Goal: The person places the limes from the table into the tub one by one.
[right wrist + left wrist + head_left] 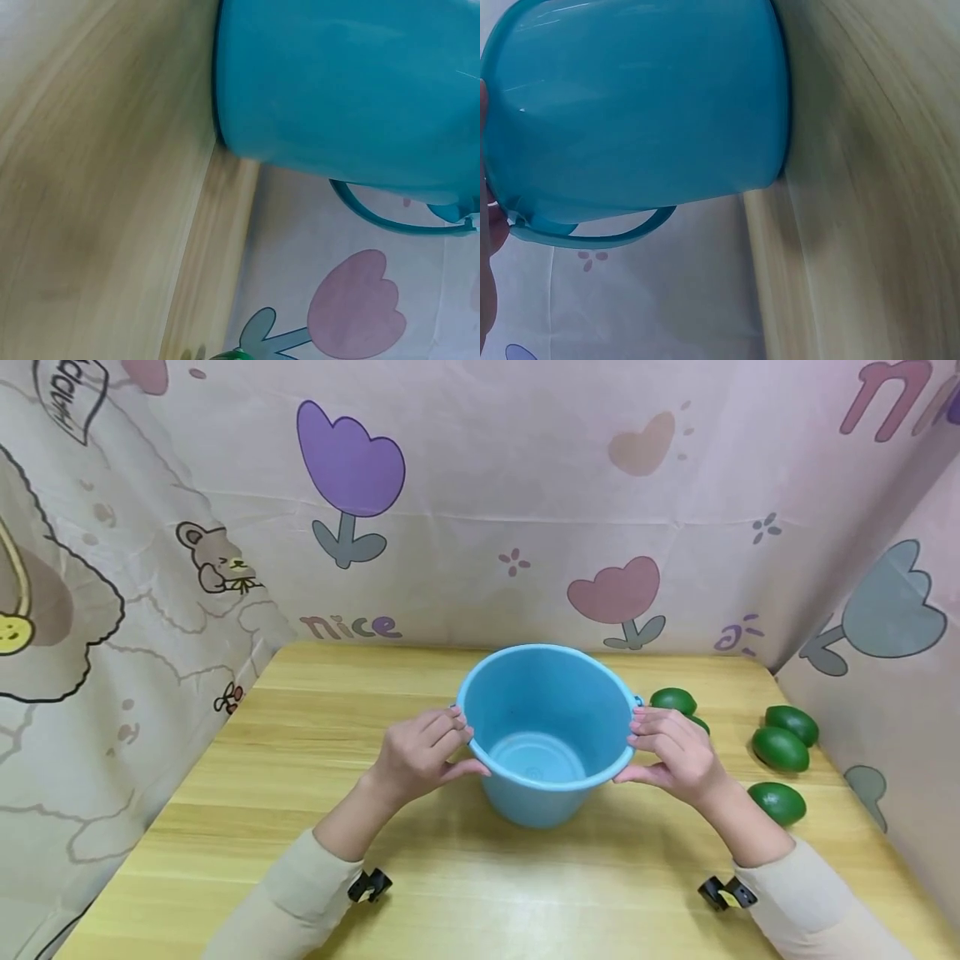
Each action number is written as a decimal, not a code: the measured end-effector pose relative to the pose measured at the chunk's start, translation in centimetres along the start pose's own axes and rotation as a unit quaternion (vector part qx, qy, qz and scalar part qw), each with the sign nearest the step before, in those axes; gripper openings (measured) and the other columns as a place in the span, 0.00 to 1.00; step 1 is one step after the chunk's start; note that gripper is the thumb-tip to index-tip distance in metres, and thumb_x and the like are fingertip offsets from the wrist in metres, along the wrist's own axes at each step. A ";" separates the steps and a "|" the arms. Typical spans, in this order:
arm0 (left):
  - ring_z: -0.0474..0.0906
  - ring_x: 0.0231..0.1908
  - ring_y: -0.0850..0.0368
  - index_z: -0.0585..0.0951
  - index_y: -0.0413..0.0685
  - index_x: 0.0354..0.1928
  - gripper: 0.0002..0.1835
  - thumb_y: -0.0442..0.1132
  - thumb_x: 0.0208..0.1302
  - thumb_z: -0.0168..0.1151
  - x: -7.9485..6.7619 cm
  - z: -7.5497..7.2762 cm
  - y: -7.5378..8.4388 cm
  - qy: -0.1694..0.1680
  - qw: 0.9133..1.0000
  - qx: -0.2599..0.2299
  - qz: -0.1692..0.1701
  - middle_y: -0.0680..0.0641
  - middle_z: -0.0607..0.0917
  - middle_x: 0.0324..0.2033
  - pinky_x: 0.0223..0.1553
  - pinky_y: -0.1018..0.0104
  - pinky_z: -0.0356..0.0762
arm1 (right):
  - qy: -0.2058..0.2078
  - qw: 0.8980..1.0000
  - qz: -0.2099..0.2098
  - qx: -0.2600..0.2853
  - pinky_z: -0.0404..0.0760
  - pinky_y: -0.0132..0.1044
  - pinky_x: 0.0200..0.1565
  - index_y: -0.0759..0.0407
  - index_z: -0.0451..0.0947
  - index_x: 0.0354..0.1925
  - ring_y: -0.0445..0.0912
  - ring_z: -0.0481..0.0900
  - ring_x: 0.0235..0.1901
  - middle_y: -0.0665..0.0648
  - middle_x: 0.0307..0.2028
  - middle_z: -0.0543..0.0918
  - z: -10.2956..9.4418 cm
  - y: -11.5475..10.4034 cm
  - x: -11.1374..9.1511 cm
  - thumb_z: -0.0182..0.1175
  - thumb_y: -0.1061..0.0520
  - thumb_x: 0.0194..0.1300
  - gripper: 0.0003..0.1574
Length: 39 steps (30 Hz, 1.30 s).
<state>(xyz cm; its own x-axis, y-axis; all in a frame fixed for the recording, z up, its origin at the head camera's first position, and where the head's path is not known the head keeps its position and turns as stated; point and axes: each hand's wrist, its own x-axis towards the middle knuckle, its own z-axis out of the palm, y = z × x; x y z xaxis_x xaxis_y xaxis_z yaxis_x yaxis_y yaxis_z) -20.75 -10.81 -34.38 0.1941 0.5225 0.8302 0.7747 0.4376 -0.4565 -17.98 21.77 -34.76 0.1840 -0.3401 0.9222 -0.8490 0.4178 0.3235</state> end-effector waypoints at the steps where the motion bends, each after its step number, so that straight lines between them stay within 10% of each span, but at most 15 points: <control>1: 0.84 0.28 0.54 0.78 0.42 0.25 0.28 0.63 0.61 0.56 0.0 0.0 0.1 -0.001 1.000 -0.001 0.003 0.48 0.84 0.23 0.27 0.66 0.85 | -0.001 1.000 -0.001 -0.001 0.83 0.36 0.49 0.68 0.74 0.18 0.57 0.77 0.21 0.64 0.19 0.79 -0.1 -0.1 0.0 0.59 0.36 0.57 0.36; 39: 0.84 0.26 0.54 0.80 0.42 0.22 0.29 0.62 0.62 0.55 0.4 -0.8 1.5 0.037 0.999 0.008 0.039 0.48 0.84 0.21 0.28 0.65 0.86 | 0.021 0.999 -0.040 0.010 0.80 0.35 0.54 0.66 0.73 0.16 0.54 0.75 0.19 0.62 0.17 0.78 -1.0 -1.8 1.3 0.60 0.36 0.57 0.35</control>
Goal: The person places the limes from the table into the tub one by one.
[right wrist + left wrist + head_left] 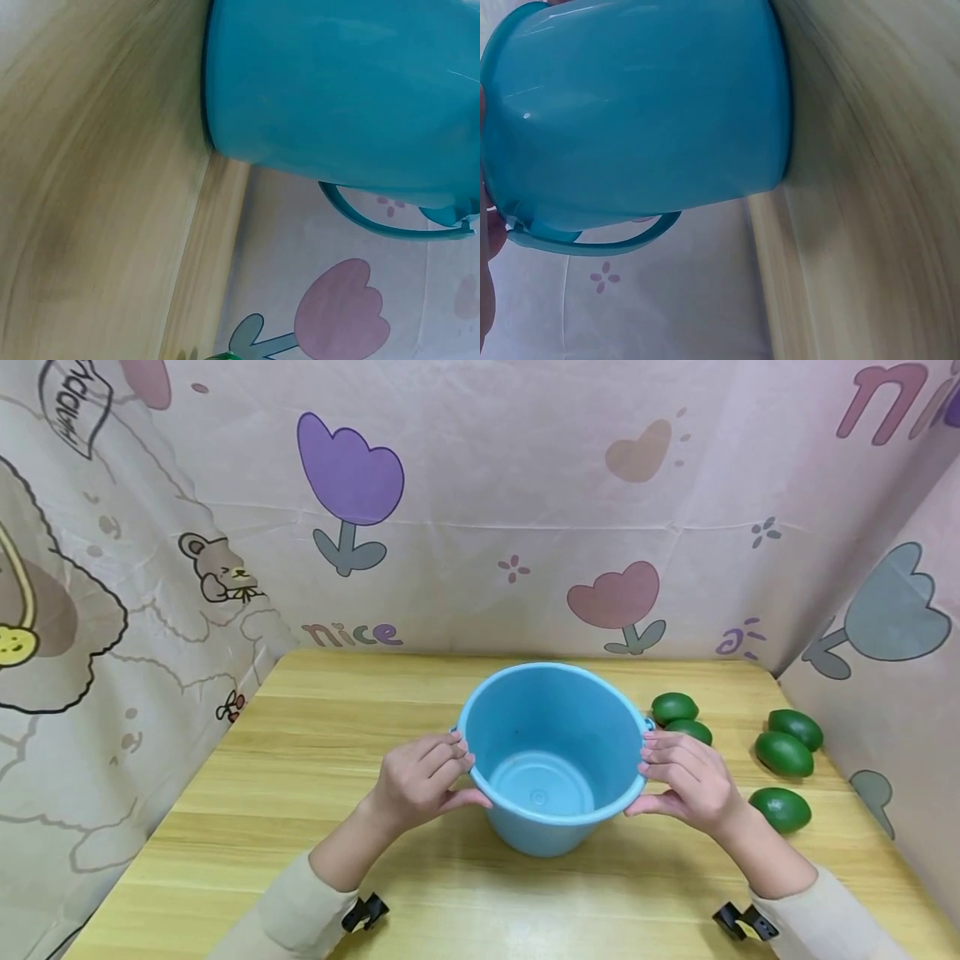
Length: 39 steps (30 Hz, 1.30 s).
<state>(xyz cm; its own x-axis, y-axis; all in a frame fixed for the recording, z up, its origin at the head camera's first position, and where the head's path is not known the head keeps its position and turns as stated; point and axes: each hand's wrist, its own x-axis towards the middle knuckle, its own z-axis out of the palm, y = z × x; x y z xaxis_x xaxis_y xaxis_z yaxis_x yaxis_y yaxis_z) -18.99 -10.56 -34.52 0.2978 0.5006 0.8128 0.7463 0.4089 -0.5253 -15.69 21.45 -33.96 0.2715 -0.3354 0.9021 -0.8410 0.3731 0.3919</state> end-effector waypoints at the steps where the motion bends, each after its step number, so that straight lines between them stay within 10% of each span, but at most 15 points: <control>1: 0.84 0.26 0.53 0.80 0.42 0.22 0.29 0.62 0.62 0.56 0.0 0.0 0.0 0.002 1.000 0.000 -0.001 0.48 0.85 0.21 0.29 0.64 0.86 | 0.000 1.000 0.000 0.001 0.80 0.34 0.55 0.66 0.73 0.16 0.54 0.75 0.19 0.62 0.17 0.78 0.0 0.0 0.0 0.60 0.36 0.57 0.35; 39: 0.83 0.25 0.53 0.81 0.42 0.22 0.28 0.62 0.61 0.57 0.4 -0.4 0.5 0.014 1.000 -0.013 0.015 0.48 0.83 0.20 0.30 0.65 0.86 | -0.007 1.000 0.006 0.027 0.78 0.33 0.56 0.67 0.74 0.18 0.54 0.75 0.22 0.62 0.19 0.77 -0.3 -0.4 0.3 0.62 0.38 0.57 0.34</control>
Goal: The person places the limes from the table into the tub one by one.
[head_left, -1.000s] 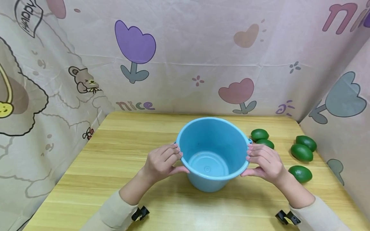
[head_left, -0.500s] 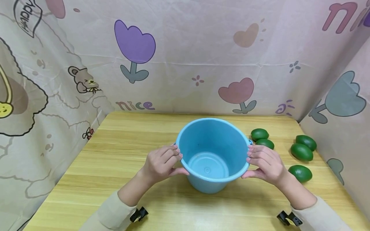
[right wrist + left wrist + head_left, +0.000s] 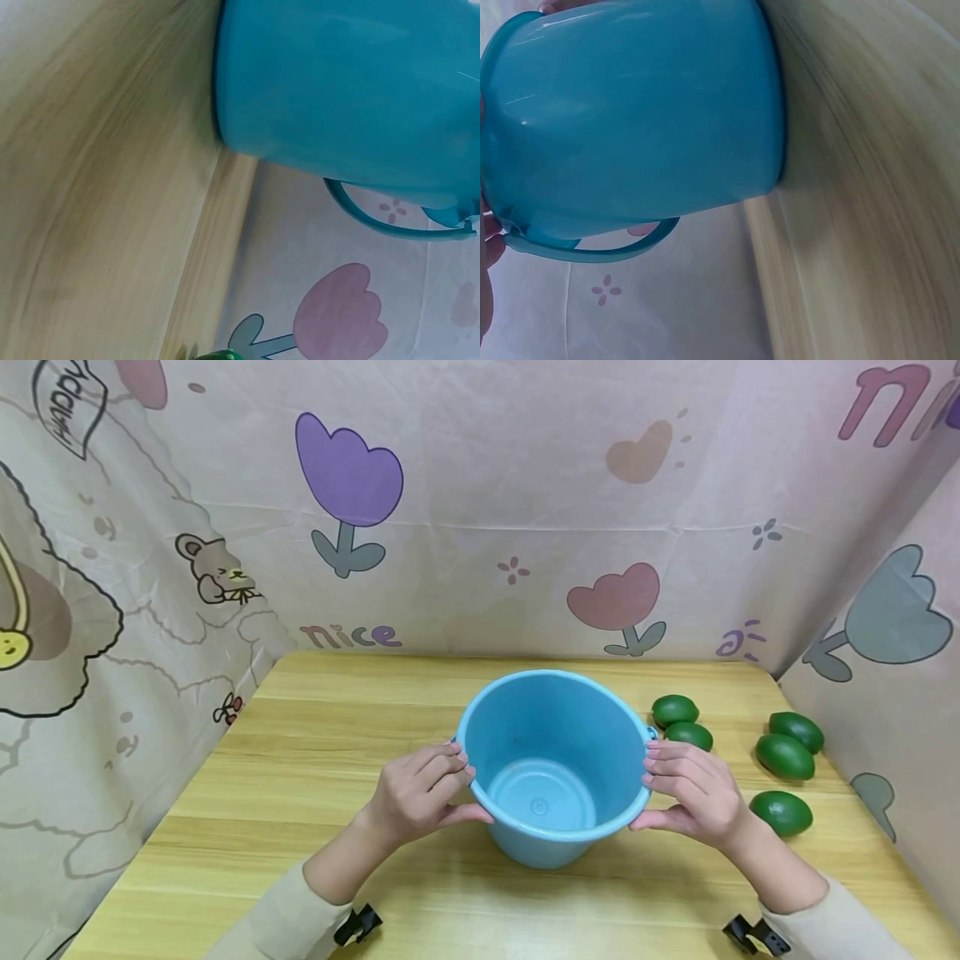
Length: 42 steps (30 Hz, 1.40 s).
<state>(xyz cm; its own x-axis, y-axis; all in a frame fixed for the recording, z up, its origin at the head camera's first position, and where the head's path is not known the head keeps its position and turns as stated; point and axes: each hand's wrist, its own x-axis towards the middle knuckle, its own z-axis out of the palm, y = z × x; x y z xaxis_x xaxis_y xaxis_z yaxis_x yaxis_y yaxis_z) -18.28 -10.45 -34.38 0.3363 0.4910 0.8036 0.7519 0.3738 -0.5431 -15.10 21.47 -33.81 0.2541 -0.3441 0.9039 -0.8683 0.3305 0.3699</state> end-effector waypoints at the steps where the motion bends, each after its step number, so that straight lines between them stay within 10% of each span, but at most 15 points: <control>1: 0.83 0.25 0.53 0.81 0.42 0.22 0.28 0.62 0.61 0.58 0.0 0.0 0.0 0.000 1.000 -0.001 0.000 0.48 0.83 0.20 0.30 0.65 0.86 | -0.002 1.000 0.003 0.000 0.77 0.33 0.57 0.67 0.74 0.18 0.54 0.74 0.22 0.62 0.19 0.78 0.0 -0.1 0.0 0.62 0.37 0.57 0.34; 11: 0.83 0.25 0.53 0.81 0.42 0.22 0.28 0.62 0.60 0.59 0.1 0.0 0.0 0.001 1.000 -0.005 -0.003 0.47 0.84 0.21 0.30 0.65 0.86 | -0.010 1.000 0.029 -0.003 0.75 0.31 0.59 0.66 0.75 0.19 0.55 0.76 0.25 0.63 0.21 0.78 -0.4 -0.1 -0.6 0.62 0.35 0.57 0.35; 20: 0.84 0.25 0.53 0.81 0.42 0.22 0.27 0.61 0.61 0.58 0.1 0.1 0.1 0.007 1.000 -0.003 -0.003 0.47 0.84 0.20 0.29 0.66 0.86 | -0.027 0.997 0.076 0.017 0.73 0.27 0.60 0.69 0.74 0.26 0.40 0.77 0.53 0.65 0.24 0.77 -1.5 -0.2 -1.2 0.62 0.36 0.58 0.35; 42: 0.84 0.25 0.53 0.81 0.43 0.21 0.28 0.62 0.61 0.58 0.2 0.2 0.1 0.015 1.000 0.006 -0.003 0.48 0.84 0.20 0.28 0.66 0.86 | -0.060 0.989 0.127 -0.055 0.73 0.21 0.57 0.72 0.78 0.28 0.48 0.81 0.34 0.66 0.26 0.82 -4.2 -0.2 -3.4 0.62 0.32 0.55 0.40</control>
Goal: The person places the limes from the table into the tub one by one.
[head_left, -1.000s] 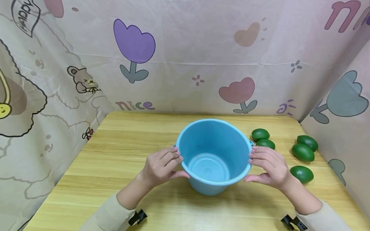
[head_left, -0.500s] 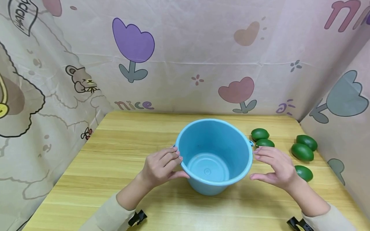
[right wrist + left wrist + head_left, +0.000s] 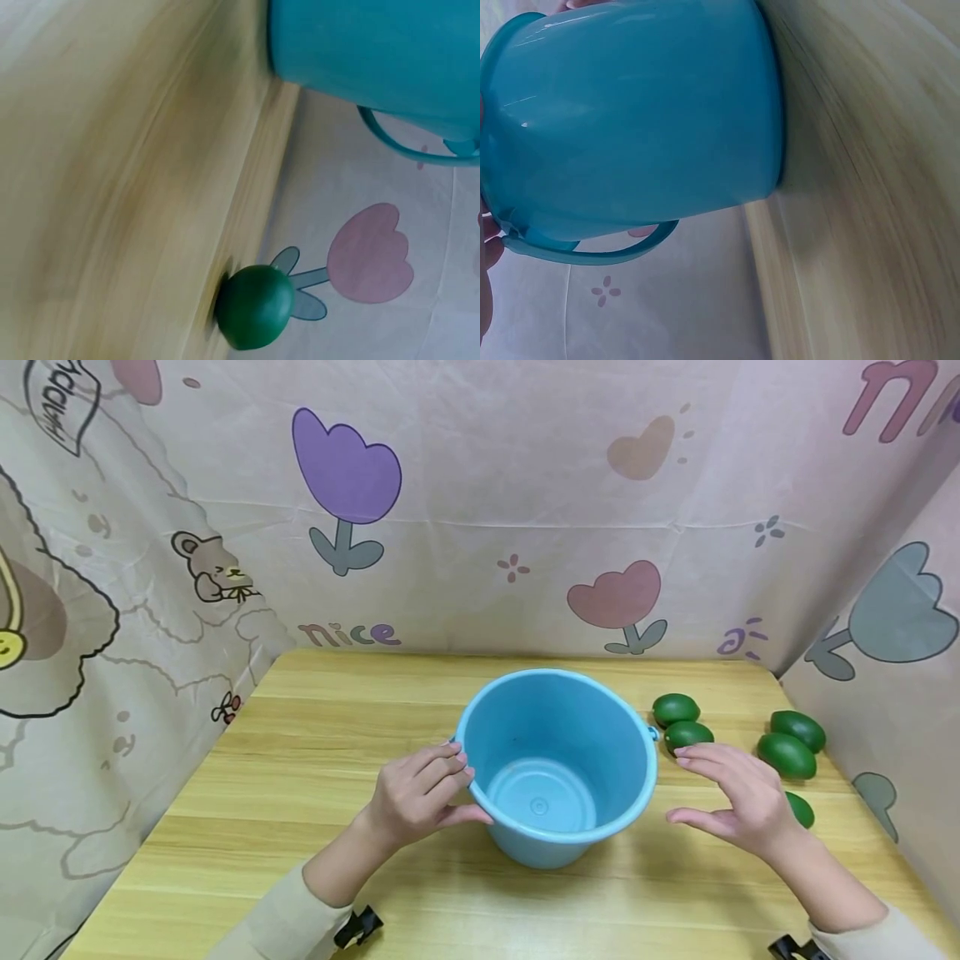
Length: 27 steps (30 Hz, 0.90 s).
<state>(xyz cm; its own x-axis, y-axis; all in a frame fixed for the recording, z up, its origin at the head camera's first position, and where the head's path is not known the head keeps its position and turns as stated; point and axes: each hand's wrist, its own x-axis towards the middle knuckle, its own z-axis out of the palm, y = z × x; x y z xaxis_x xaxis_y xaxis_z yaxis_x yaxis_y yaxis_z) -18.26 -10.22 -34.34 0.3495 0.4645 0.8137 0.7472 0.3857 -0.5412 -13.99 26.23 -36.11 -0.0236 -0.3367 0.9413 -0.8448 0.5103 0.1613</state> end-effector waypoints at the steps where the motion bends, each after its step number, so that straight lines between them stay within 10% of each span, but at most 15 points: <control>1: 0.84 0.25 0.53 0.81 0.43 0.21 0.28 0.62 0.61 0.58 0.0 0.0 0.0 0.000 1.000 0.000 0.000 0.48 0.84 0.20 0.28 0.66 0.86 | -0.005 1.000 0.003 -0.004 0.72 0.20 0.56 0.72 0.79 0.29 0.49 0.80 0.33 0.66 0.26 0.82 -0.1 0.1 -0.2 0.62 0.32 0.55 0.40; 21: 0.84 0.25 0.53 0.82 0.43 0.21 0.29 0.62 0.60 0.58 -0.2 -0.1 0.1 -0.008 1.000 0.001 -0.007 0.47 0.84 0.21 0.28 0.66 0.86 | -0.057 0.994 0.062 -0.063 0.68 0.20 0.60 0.72 0.81 0.38 0.38 0.77 0.49 0.69 0.33 0.84 -1.5 1.3 -2.9 0.59 0.28 0.54 0.46; 27: 0.84 0.25 0.53 0.82 0.43 0.21 0.28 0.62 0.61 0.58 -0.2 0.0 0.0 -0.004 1.000 0.003 -0.002 0.48 0.84 0.20 0.27 0.67 0.85 | -0.072 0.989 0.083 -0.095 0.66 0.20 0.61 0.70 0.82 0.39 0.50 0.79 0.38 0.67 0.33 0.85 -2.1 1.7 -3.9 0.57 0.25 0.53 0.48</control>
<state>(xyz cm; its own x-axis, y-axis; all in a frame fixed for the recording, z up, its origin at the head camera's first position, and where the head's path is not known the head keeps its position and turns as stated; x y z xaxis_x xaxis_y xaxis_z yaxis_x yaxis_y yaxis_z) -18.27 -10.31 -34.48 0.3418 0.4698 0.8139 0.7448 0.3927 -0.5394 -14.27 30.05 -38.87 -0.2405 -0.3380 0.9099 -0.7071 0.7032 0.0743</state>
